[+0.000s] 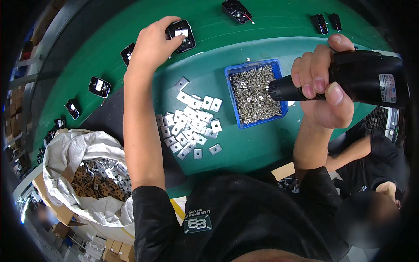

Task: Assembling electronic components by attaching small metal plates using an electric screwdriver.

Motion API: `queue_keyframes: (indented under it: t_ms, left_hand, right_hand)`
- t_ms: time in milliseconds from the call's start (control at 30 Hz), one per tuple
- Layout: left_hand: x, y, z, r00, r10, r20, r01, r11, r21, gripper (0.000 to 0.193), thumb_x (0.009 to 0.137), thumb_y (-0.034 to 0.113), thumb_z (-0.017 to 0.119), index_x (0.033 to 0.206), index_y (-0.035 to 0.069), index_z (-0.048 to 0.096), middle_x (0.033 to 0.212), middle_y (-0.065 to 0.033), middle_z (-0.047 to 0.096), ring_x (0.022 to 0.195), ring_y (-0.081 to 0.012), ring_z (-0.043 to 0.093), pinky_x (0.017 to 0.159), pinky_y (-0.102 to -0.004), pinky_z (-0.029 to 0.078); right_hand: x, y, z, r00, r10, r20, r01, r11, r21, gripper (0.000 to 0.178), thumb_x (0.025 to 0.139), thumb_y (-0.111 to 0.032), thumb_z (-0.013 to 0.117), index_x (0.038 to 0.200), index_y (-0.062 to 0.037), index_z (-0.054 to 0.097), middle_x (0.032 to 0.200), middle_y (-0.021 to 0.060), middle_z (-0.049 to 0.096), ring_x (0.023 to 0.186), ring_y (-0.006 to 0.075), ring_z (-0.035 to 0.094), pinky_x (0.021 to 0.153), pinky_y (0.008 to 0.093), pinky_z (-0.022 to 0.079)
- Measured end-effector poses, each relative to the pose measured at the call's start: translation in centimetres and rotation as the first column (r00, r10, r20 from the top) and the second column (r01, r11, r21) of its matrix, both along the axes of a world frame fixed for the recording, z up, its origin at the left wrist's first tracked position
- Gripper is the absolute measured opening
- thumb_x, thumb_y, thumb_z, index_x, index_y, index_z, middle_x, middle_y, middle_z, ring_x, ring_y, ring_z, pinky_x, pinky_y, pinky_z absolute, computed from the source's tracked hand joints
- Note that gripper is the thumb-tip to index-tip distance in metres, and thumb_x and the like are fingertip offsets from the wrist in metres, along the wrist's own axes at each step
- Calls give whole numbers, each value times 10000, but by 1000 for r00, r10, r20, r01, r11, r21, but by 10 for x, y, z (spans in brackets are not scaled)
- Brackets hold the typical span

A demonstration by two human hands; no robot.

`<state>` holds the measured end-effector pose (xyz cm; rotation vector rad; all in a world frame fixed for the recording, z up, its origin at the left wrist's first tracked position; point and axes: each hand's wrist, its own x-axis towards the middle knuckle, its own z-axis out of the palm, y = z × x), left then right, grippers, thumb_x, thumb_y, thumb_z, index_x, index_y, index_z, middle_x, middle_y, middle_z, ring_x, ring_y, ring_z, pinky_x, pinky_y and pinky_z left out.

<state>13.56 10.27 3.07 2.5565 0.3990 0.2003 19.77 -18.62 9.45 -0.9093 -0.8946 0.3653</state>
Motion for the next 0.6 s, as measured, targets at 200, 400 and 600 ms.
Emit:
queue_keyframes:
  t_ms: [200, 400, 600]
  left_hand:
    - [3, 13, -18, 996, 16, -84, -27, 991, -129, 397, 755, 252, 727, 1080, 34, 660, 860, -141, 696, 786, -256, 680, 733, -351, 524]
    - [-8, 7, -12, 996, 84, 22, -80, 988, -128, 336, 763, 230, 725, 1032, 35, 673, 840, -125, 700, 746, -214, 678, 715, -318, 522]
    - [-39, -24, 10, 986, 116, 120, -70, 941, -332, 253, 772, 166, 716, 958, -1, 674, 797, -101, 692, 697, -166, 669, 653, -281, 517]
  right_hand:
    - [-4, -1, 2, 1000, -14, -9, 14, 1000, -6, 634, 816, -223, 606, 1369, 1, 391, 729, -12, 463, 618, 94, 463, 627, 273, 392]
    - [0, -3, 8, 999, 39, 14, -40, 997, 66, 630, 825, -224, 586, 1387, -17, 389, 743, -17, 466, 625, 94, 458, 649, 280, 388]
    - [1, -2, 7, 997, 80, 25, -82, 992, 92, 639, 830, -224, 577, 1403, -24, 377, 771, -19, 480, 646, 96, 456, 672, 298, 383]
